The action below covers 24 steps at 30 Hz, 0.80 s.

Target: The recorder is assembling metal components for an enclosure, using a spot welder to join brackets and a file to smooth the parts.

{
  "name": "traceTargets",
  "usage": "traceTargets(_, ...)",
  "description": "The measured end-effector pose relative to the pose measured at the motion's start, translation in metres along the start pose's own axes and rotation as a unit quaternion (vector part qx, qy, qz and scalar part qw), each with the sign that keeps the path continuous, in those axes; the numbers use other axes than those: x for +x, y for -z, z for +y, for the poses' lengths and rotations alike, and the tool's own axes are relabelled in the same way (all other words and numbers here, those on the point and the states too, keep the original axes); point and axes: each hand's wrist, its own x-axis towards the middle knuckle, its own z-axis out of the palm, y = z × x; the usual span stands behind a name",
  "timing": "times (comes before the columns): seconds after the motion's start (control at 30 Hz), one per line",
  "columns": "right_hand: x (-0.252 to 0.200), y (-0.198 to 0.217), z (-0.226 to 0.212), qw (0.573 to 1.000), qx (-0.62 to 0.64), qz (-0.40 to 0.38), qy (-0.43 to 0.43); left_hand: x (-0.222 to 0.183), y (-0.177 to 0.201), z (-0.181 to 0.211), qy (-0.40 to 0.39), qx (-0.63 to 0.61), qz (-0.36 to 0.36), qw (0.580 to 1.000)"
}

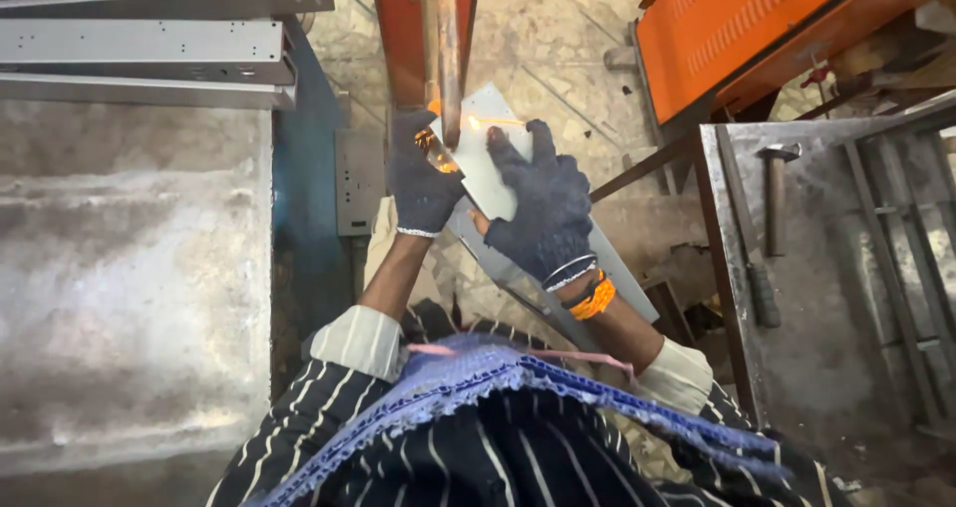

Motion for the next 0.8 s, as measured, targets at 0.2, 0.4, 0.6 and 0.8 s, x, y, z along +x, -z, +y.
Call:
traceTargets(0.2,0.012,0.009,-0.004,1.000,0.014,-0.012,-0.016,0.014,-0.003,0.010,-0.013,-0.159,-0.033,0.987)
traceTargets(0.4,0.022,0.000,-0.006,1.000,0.023,-0.002,-0.008,0.032,0.008,0.017,-0.001,-0.123,-0.037,0.992)
traceTargets(0.6,0.024,0.005,-0.007,1.000,0.012,0.008,0.000,0.032,0.000,0.016,-0.005,-0.158,-0.044,0.986)
traceTargets(0.8,0.014,0.004,0.025,0.997,0.030,0.020,0.061,0.013,0.009,0.024,-0.037,-0.099,-0.069,0.992)
